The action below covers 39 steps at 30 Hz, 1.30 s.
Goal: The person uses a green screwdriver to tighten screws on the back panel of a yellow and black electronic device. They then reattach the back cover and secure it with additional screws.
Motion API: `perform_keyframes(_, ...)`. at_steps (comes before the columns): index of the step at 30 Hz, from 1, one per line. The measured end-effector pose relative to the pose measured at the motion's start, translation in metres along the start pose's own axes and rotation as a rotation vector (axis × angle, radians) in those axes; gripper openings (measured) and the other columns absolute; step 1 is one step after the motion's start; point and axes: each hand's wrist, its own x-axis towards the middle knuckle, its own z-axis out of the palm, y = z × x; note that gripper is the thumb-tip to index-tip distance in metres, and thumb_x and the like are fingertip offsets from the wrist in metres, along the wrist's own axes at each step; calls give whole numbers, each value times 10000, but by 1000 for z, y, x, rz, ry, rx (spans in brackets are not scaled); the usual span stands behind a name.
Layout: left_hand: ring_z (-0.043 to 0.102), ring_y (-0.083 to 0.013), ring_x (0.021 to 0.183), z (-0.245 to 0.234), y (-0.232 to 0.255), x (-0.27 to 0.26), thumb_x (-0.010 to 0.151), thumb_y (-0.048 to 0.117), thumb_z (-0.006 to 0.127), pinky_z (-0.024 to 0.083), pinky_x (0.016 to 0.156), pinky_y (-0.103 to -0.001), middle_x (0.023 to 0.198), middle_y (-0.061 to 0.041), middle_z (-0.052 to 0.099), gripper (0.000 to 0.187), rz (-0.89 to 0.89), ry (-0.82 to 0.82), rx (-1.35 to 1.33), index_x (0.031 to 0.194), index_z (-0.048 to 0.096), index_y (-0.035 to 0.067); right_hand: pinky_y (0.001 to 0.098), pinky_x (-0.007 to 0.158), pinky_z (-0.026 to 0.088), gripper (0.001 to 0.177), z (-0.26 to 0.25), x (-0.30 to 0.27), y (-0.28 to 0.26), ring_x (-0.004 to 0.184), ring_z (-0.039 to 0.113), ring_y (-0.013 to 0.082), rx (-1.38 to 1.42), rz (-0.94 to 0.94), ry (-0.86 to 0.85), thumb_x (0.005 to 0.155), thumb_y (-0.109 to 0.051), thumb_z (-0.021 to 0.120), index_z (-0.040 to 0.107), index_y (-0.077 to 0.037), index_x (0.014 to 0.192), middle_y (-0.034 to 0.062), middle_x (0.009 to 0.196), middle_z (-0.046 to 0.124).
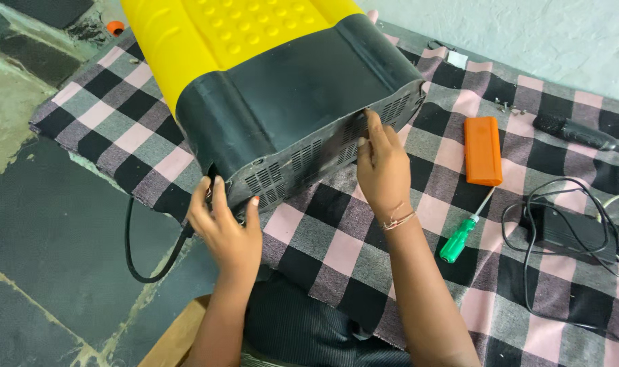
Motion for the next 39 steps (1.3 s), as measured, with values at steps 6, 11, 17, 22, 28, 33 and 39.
perform_keyframes(6,382,-492,1427,7,0,1,1040,205,733,424,1176,-615,1598,-276,335,493,261,56,99,1474,506,147,409,709,516,357,-9,5,5,813,652,306,-83,-89,18,1007,-61,667,598,-74,1357,134,936,636)
perform_keyframes(11,359,-577,1395,9,27,3,1023,223,697,447,1127,-638,1542,-370,302,415,155,-33,243,1426,622,289,418,661,499,399,-15,7,3,739,630,304,-68,-62,-61,981,-70,675,596,-59,1371,134,843,623)
perform_keyframes(17,361,-584,1375,15,37,13,1072,225,663,494,1063,-639,1498,-398,301,407,160,11,343,1464,611,319,410,636,509,425,-22,10,-1,697,647,288,-77,-20,-120,971,-92,692,594,-81,1384,125,804,642)
perform_keyframes(22,367,-565,1387,18,38,13,1085,194,651,499,1084,-652,1516,-396,295,439,143,3,361,1506,594,303,399,666,536,511,-23,10,1,755,694,284,-47,-16,-160,964,-96,681,546,-93,1457,123,856,696)
perform_keyframes(28,408,-545,1341,6,31,17,1018,140,673,531,1026,-595,1484,-384,336,541,158,-79,379,1513,584,340,400,644,539,568,-17,10,0,708,694,273,-64,11,-161,944,-92,678,528,-119,1491,115,823,697)
perform_keyframes(33,445,-476,1289,-3,20,20,957,74,704,559,985,-515,1459,-305,403,649,189,-119,388,1502,599,411,366,669,540,463,-15,7,29,672,676,242,65,93,-198,1006,-67,652,591,-149,1458,108,847,680)
perform_keyframes(39,432,-451,1321,-6,12,5,942,60,710,471,1105,-530,1476,-252,396,581,189,-68,267,1465,568,271,384,1060,548,598,15,-2,86,1414,531,294,101,-165,250,1032,-8,697,477,-145,1570,162,1546,488)
